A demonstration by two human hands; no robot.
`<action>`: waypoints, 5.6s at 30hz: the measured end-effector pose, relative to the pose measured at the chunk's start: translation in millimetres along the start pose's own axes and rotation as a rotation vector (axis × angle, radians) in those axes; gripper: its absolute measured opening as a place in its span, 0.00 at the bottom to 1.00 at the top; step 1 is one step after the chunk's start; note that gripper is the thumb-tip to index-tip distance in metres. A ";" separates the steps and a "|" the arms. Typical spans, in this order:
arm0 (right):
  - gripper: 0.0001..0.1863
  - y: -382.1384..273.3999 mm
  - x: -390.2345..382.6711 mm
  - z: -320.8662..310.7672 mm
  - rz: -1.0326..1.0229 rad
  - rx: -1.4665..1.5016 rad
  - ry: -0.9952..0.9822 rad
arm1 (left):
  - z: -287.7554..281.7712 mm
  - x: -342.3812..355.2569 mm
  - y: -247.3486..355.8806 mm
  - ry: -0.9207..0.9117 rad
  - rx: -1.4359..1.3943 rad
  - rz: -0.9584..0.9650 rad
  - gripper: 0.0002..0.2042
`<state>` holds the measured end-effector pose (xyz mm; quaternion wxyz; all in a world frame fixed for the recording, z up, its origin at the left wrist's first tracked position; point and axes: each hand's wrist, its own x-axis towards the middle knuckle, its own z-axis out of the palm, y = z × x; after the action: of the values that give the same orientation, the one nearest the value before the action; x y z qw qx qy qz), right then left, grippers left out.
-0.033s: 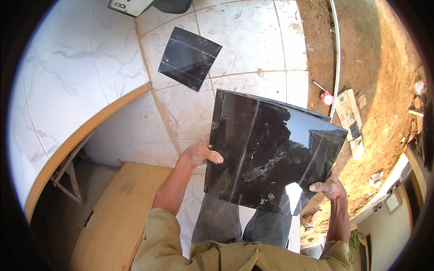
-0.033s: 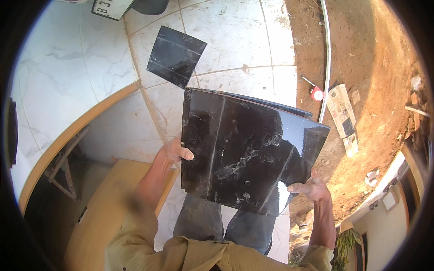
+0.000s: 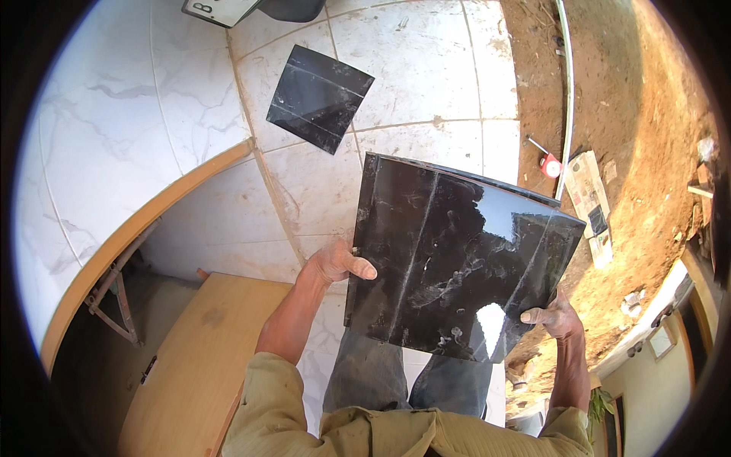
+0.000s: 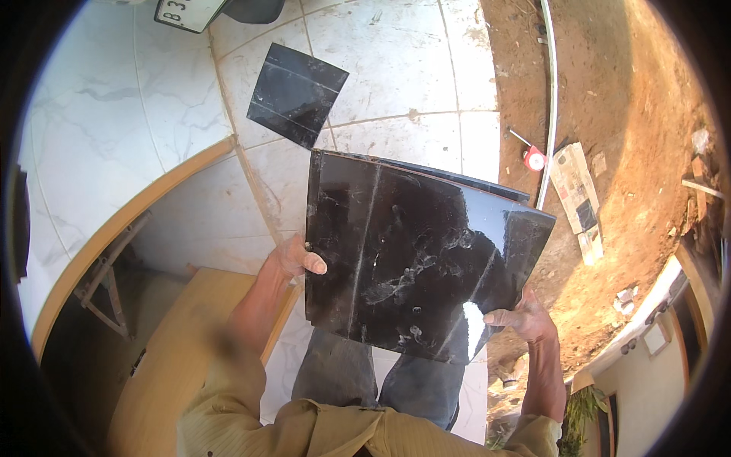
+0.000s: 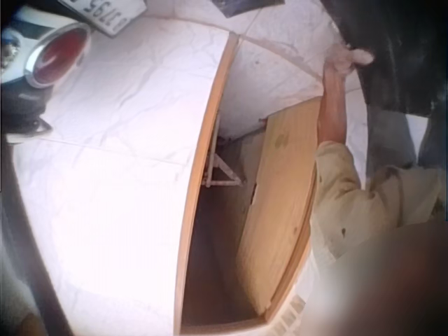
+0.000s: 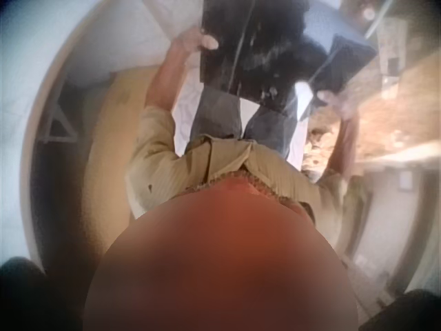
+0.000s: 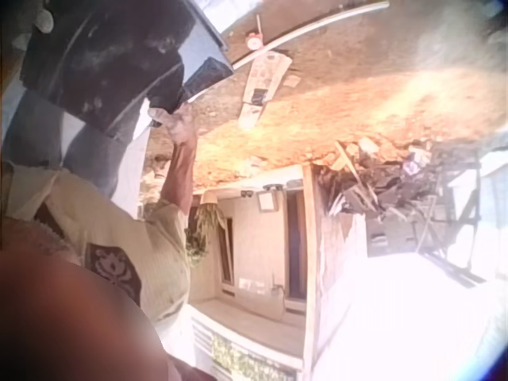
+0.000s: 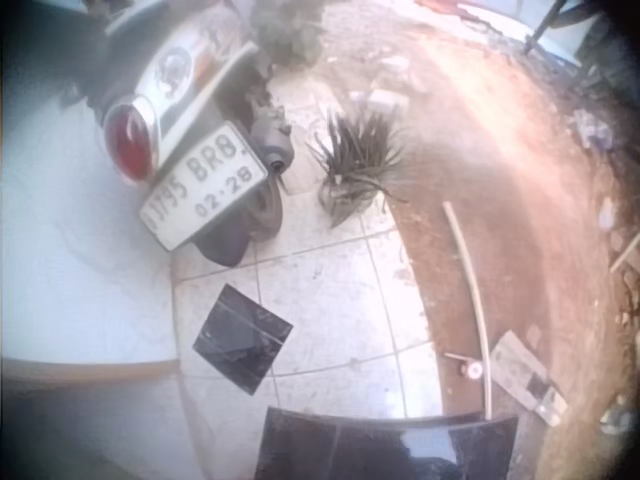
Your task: The person measures and marks black floor tiles using a tape measure and a straightedge before picking up the tiles and carrying them into a room under renovation.
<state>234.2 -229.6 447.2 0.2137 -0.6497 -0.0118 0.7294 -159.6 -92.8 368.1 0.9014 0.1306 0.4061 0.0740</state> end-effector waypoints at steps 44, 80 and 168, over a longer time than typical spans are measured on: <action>0.30 -76.6 341.8 171.8 -0.498 -1.034 0.077 | -88.3 -102.1 -53.2 0.859 -0.626 0.235 0.34; 0.25 -184.0 638.5 386.9 -0.758 -1.417 0.154 | -299.4 -69.1 -129.9 1.206 -0.646 0.426 0.18; 0.24 -232.7 190.8 255.0 -0.059 -0.889 -0.310 | -9.0 -117.9 -82.7 0.564 -1.075 0.645 0.32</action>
<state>47.9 110.6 375.6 -0.0687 -0.5612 -0.3732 0.7355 -241.9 -198.4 422.0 0.6339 -0.2446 0.4728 0.5611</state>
